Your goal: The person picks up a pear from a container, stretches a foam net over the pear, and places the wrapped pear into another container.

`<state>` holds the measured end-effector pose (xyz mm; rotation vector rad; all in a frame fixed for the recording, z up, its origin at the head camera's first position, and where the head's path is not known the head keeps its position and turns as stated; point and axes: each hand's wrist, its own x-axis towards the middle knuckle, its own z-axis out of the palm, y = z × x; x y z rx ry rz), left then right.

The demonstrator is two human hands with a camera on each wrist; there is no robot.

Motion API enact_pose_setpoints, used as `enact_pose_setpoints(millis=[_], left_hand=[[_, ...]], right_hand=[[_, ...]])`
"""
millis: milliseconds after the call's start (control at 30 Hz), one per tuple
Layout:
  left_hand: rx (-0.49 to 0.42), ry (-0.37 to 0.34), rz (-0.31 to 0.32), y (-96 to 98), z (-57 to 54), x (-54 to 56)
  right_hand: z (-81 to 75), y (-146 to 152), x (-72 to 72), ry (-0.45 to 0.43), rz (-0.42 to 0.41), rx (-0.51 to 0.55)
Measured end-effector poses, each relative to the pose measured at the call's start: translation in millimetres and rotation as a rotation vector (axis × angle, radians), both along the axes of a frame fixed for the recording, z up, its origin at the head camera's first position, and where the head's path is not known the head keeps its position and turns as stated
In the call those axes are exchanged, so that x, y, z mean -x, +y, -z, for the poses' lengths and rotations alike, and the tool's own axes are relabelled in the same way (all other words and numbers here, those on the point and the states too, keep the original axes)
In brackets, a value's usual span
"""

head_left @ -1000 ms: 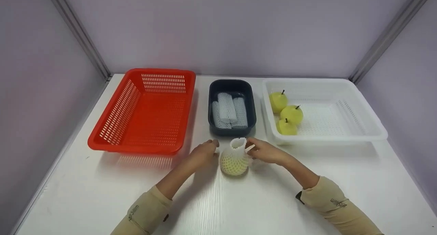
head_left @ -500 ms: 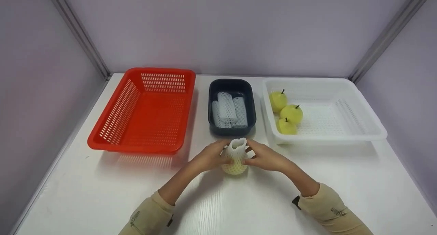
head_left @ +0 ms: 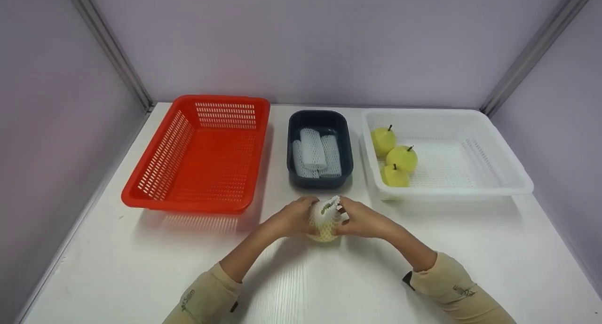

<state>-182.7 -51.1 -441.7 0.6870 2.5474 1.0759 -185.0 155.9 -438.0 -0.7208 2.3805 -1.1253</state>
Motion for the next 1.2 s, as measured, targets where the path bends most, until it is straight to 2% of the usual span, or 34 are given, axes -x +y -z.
enact_pose_setpoints(millis=[267, 467, 600, 733, 833, 1000, 1067, 1200], left_hand=[[-0.002, -0.030, 0.032, 1.3, 8.0, 1.6], [0.027, -0.065, 0.043, 3.5, 15.4, 1.8], [0.029, -0.096, 0.026, 5.5, 17.8, 0.7], [0.047, -0.137, -0.017, 9.1, 17.3, 1.5], [0.082, -0.145, -0.042, 12.4, 15.5, 3.4], [0.125, -0.130, -0.049, 12.9, 10.8, 6.2], [0.096, -0.118, -0.047, 11.4, 7.0, 7.1], [-0.051, -0.088, -0.043, 6.2, -3.4, 8.4]], right_hand=[[5.7, -0.5, 0.3, 0.040, -0.010, -0.048], [10.5, -0.8, 1.4, 0.070, -0.054, -0.064], [14.3, -1.5, 2.2, 0.076, -0.092, -0.052], [16.4, -1.8, 3.5, 0.093, -0.111, -0.047], [15.3, -1.4, 3.1, 0.100, -0.092, -0.057], [13.4, -0.6, 2.9, 0.088, -0.044, -0.044], [10.8, 0.2, 3.6, 0.093, -0.023, -0.026], [0.1, 5.4, 7.5, 0.069, 0.021, 0.036]])
